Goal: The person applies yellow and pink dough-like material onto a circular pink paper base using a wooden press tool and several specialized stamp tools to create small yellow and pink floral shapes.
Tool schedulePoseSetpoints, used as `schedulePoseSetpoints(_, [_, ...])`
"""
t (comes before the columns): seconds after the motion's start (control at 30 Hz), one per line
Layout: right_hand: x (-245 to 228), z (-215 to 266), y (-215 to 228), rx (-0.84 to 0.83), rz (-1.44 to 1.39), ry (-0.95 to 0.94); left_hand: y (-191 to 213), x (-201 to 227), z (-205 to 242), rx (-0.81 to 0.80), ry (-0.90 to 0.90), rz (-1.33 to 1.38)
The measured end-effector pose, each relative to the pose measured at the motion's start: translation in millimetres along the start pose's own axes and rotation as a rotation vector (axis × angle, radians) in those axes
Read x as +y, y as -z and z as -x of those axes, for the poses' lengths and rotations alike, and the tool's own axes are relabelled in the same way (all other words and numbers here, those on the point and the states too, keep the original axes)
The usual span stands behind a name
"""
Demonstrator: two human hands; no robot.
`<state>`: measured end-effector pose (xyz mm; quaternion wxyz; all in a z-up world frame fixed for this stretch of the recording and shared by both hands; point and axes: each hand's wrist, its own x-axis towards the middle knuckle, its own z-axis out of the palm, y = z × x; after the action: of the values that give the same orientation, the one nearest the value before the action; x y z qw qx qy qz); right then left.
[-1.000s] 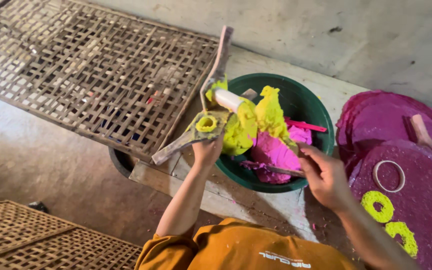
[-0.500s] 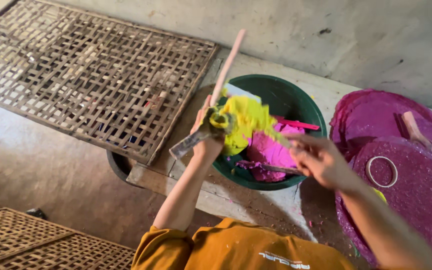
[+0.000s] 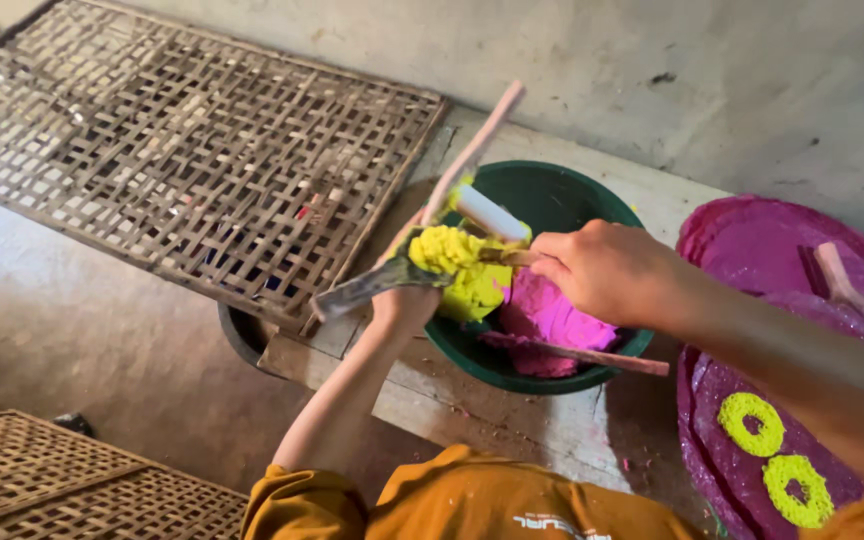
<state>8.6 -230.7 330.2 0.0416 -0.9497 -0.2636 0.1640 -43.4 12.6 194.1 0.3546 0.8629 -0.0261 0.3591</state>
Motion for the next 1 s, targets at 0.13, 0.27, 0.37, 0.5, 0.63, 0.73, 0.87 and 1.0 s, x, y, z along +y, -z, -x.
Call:
schedulePoseSetpoints(0.13, [-21,-12,24,-0.09,-0.084,0.093,7,-12,-12,-0.357,0.215,-0.363])
schedulePoseSetpoints(0.27, [-46,-15,-9,0.022,0.326,0.237,-5,-13,2,-0.398,0.2,-0.15])
schedulePoseSetpoints(0.37, [-54,-6,-44,0.348,0.702,0.571,-24,-12,26,-0.36,0.025,0.115])
schedulePoseSetpoints(0.5, [-39,14,-32,0.337,0.675,0.765,-26,-19,48,-0.422,0.076,0.463])
schedulePoseSetpoints(0.63, [-26,51,18,0.237,0.402,0.317,-5,-26,17,-0.46,0.287,0.39])
schedulePoseSetpoints(0.73, [-25,52,38,0.188,0.321,0.333,2,-7,5,-0.415,0.198,0.269])
schedulePoseSetpoints(0.87, [-24,36,44,0.155,0.409,0.309,-6,15,-2,-0.389,0.106,0.315])
schedulePoseSetpoints(1.0, [-50,6,-5,0.228,0.662,0.427,-21,19,8,-0.402,0.058,0.374])
